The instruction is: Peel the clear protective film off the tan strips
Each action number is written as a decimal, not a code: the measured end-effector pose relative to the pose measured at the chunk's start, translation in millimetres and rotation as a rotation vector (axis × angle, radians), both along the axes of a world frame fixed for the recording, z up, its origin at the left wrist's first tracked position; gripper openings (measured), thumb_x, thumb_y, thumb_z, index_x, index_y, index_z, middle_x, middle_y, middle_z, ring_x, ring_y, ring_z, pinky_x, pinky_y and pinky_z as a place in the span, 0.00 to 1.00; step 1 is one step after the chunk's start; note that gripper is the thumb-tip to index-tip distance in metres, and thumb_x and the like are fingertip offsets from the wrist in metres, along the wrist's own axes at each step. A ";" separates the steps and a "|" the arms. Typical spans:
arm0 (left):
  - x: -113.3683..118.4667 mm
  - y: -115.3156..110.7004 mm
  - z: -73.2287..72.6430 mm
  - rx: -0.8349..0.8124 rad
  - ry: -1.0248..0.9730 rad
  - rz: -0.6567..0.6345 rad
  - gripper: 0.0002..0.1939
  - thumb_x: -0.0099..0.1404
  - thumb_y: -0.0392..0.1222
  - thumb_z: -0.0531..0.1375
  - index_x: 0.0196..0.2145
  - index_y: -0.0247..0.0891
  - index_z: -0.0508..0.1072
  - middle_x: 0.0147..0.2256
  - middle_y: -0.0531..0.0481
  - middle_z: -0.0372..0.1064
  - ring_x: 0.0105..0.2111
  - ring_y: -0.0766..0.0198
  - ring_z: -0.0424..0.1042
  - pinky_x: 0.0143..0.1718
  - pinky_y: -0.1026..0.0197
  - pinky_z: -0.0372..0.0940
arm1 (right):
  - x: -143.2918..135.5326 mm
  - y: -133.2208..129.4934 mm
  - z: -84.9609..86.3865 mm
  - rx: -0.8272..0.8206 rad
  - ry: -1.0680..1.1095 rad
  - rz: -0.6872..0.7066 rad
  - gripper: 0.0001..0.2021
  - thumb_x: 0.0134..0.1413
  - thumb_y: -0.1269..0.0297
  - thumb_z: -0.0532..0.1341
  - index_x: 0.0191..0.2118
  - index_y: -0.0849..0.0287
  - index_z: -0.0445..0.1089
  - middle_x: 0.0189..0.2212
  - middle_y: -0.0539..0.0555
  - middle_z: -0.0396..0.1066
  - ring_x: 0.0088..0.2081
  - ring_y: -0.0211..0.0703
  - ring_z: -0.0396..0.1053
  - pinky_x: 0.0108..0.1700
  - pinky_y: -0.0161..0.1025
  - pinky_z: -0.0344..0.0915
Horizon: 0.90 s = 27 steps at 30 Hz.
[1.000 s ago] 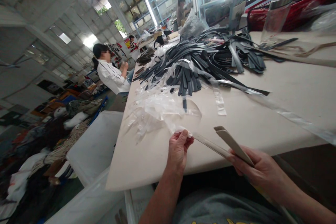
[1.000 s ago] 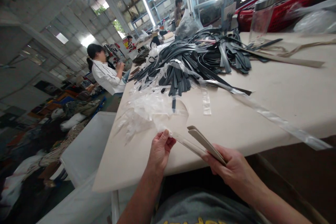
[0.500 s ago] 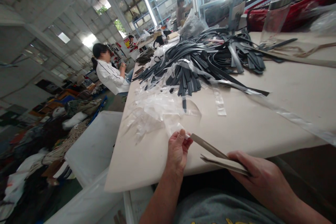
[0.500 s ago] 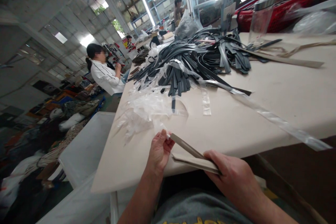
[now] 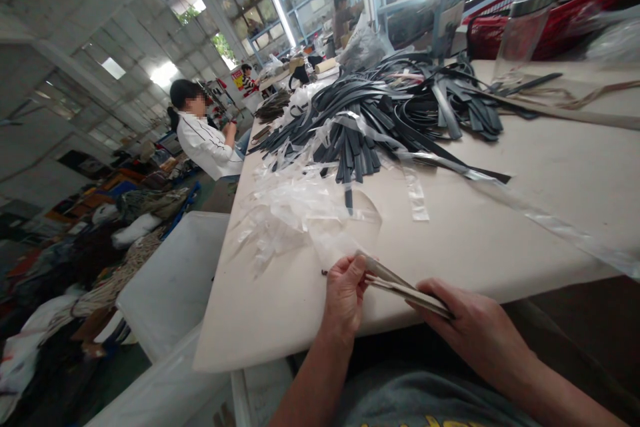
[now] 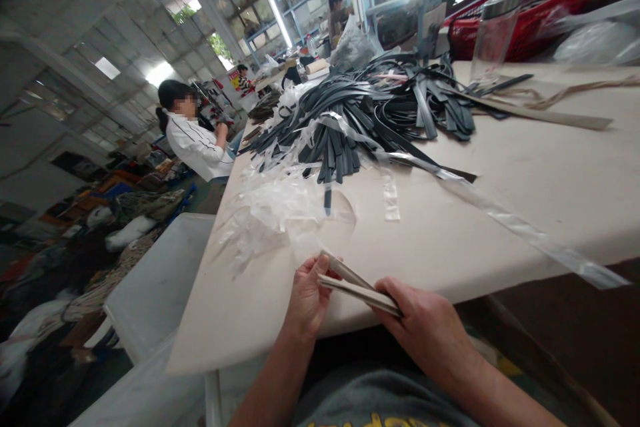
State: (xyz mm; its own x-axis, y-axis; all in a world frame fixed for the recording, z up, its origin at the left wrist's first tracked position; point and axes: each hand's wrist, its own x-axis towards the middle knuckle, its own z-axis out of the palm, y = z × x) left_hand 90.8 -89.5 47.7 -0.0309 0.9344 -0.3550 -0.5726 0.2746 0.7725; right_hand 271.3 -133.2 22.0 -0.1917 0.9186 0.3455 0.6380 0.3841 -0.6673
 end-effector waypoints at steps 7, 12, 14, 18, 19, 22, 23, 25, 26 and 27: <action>-6.6 0.6 -0.4 0.015 0.028 0.123 0.19 0.41 0.47 0.75 0.25 0.33 0.74 0.26 0.50 0.75 0.29 0.67 0.73 0.36 0.63 0.68 | -5.0 -7.1 15.2 -0.796 0.384 0.374 0.28 0.62 0.37 0.47 0.32 0.59 0.63 0.26 0.52 0.68 0.23 0.37 0.65 0.24 0.32 0.61; 0.0 -21.1 -2.1 0.049 0.294 -0.221 0.14 0.52 0.46 0.71 0.27 0.31 0.78 0.26 0.49 0.74 0.28 0.69 0.69 0.37 0.65 0.64 | -7.3 -5.5 13.5 -0.639 0.302 0.244 0.28 0.61 0.37 0.46 0.28 0.58 0.62 0.21 0.51 0.66 0.20 0.37 0.64 0.24 0.34 0.61; 3.3 -23.3 1.2 0.109 0.285 -0.284 0.13 0.55 0.46 0.69 0.32 0.31 0.80 0.28 0.48 0.74 0.29 0.69 0.69 0.38 0.65 0.64 | -8.7 -2.2 13.8 -0.579 0.284 0.235 0.27 0.62 0.38 0.45 0.30 0.57 0.63 0.22 0.51 0.67 0.21 0.38 0.65 0.25 0.35 0.62; 4.4 -15.1 5.4 0.138 0.091 0.015 0.20 0.49 0.51 0.72 0.37 0.37 0.80 0.38 0.47 0.76 0.34 0.66 0.72 0.38 0.66 0.65 | -13.8 0.8 15.8 -0.587 0.252 0.279 0.26 0.63 0.40 0.44 0.27 0.57 0.62 0.22 0.51 0.67 0.22 0.38 0.65 0.26 0.35 0.62; 5.3 -14.9 4.3 0.121 0.094 0.046 0.20 0.48 0.50 0.72 0.35 0.36 0.80 0.38 0.46 0.76 0.34 0.66 0.72 0.37 0.66 0.65 | -15.3 1.5 15.9 -0.581 0.251 0.289 0.26 0.64 0.41 0.44 0.28 0.57 0.62 0.22 0.51 0.67 0.22 0.38 0.65 0.26 0.35 0.62; 10.4 -21.9 -1.5 0.094 0.161 -0.105 0.16 0.54 0.49 0.70 0.31 0.32 0.80 0.28 0.47 0.73 0.27 0.68 0.69 0.33 0.66 0.64 | -17.7 4.4 13.9 -0.503 0.262 0.313 0.22 0.65 0.46 0.44 0.33 0.57 0.64 0.23 0.50 0.67 0.22 0.38 0.65 0.27 0.35 0.63; 11.5 -24.5 -2.5 0.104 0.176 -0.171 0.15 0.56 0.49 0.68 0.32 0.32 0.80 0.25 0.48 0.72 0.25 0.69 0.67 0.32 0.65 0.63 | -17.6 5.1 12.2 -0.483 0.267 0.319 0.21 0.65 0.47 0.43 0.35 0.57 0.64 0.23 0.50 0.67 0.22 0.38 0.65 0.27 0.35 0.63; 10.4 -25.9 -0.7 0.145 0.167 -0.192 0.15 0.58 0.49 0.67 0.35 0.32 0.79 0.26 0.48 0.72 0.25 0.69 0.68 0.32 0.65 0.64 | -16.6 5.4 7.6 -0.473 0.244 0.327 0.21 0.65 0.48 0.44 0.34 0.57 0.63 0.23 0.50 0.66 0.22 0.38 0.65 0.27 0.35 0.62; 8.5 -24.2 1.9 0.162 0.149 -0.131 0.16 0.57 0.49 0.68 0.36 0.33 0.79 0.29 0.47 0.74 0.27 0.68 0.69 0.33 0.65 0.64 | -16.0 5.0 5.2 -0.480 0.220 0.331 0.20 0.65 0.49 0.44 0.32 0.57 0.63 0.23 0.50 0.66 0.23 0.38 0.65 0.27 0.34 0.62; 6.1 -21.7 5.0 0.172 0.128 -0.041 0.18 0.54 0.50 0.69 0.37 0.34 0.79 0.32 0.46 0.75 0.30 0.67 0.71 0.35 0.65 0.65 | -15.6 4.5 3.2 -0.488 0.195 0.334 0.20 0.65 0.50 0.45 0.31 0.57 0.63 0.23 0.50 0.66 0.23 0.38 0.65 0.28 0.35 0.62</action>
